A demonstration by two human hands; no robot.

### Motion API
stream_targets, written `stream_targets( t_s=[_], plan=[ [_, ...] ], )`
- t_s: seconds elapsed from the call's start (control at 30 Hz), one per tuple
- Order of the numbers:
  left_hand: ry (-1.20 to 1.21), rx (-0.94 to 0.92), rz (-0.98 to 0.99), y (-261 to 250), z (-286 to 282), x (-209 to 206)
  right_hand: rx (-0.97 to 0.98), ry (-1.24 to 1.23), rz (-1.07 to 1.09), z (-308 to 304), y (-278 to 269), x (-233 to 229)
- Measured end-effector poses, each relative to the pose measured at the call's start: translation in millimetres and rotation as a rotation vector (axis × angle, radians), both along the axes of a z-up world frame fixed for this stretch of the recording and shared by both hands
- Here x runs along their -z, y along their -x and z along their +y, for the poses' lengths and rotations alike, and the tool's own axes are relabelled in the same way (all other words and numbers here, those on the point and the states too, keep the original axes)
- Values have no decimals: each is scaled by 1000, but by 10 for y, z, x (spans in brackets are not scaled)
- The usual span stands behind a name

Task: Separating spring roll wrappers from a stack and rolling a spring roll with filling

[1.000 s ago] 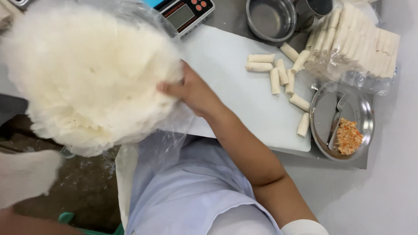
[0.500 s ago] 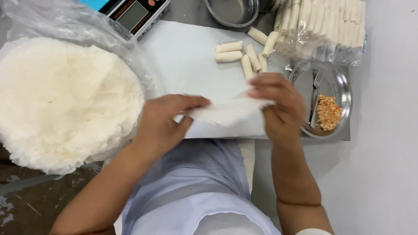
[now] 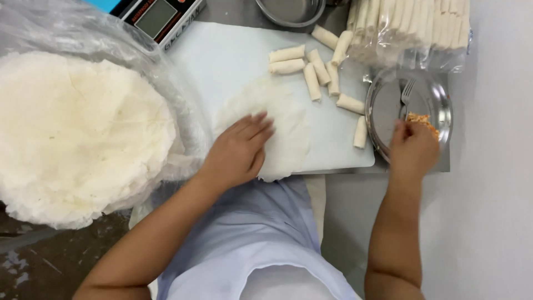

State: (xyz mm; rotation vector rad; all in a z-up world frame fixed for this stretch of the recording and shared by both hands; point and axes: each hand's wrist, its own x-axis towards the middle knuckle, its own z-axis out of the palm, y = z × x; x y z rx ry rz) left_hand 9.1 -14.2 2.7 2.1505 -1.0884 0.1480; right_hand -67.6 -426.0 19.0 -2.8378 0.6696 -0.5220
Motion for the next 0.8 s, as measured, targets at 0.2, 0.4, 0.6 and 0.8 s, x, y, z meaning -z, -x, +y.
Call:
stream_targets(
  t_s=[0.2, 0.4, 0.6, 0.8],
  plan=[
    [-451, -290, -90, -4, -299, 75, 450, 264, 676, -520, -370, 40],
    [-467, -236, -70, 83, -139, -32, 276, 149, 378, -588, 262, -197],
    [-421, -150, -67, 88, -96, -83, 297, 177, 262, -488, 1131, -251],
    [-415, -134, -74, 81, -86, -100, 116, 209, -40, -676, 1425, -8]
  ],
)
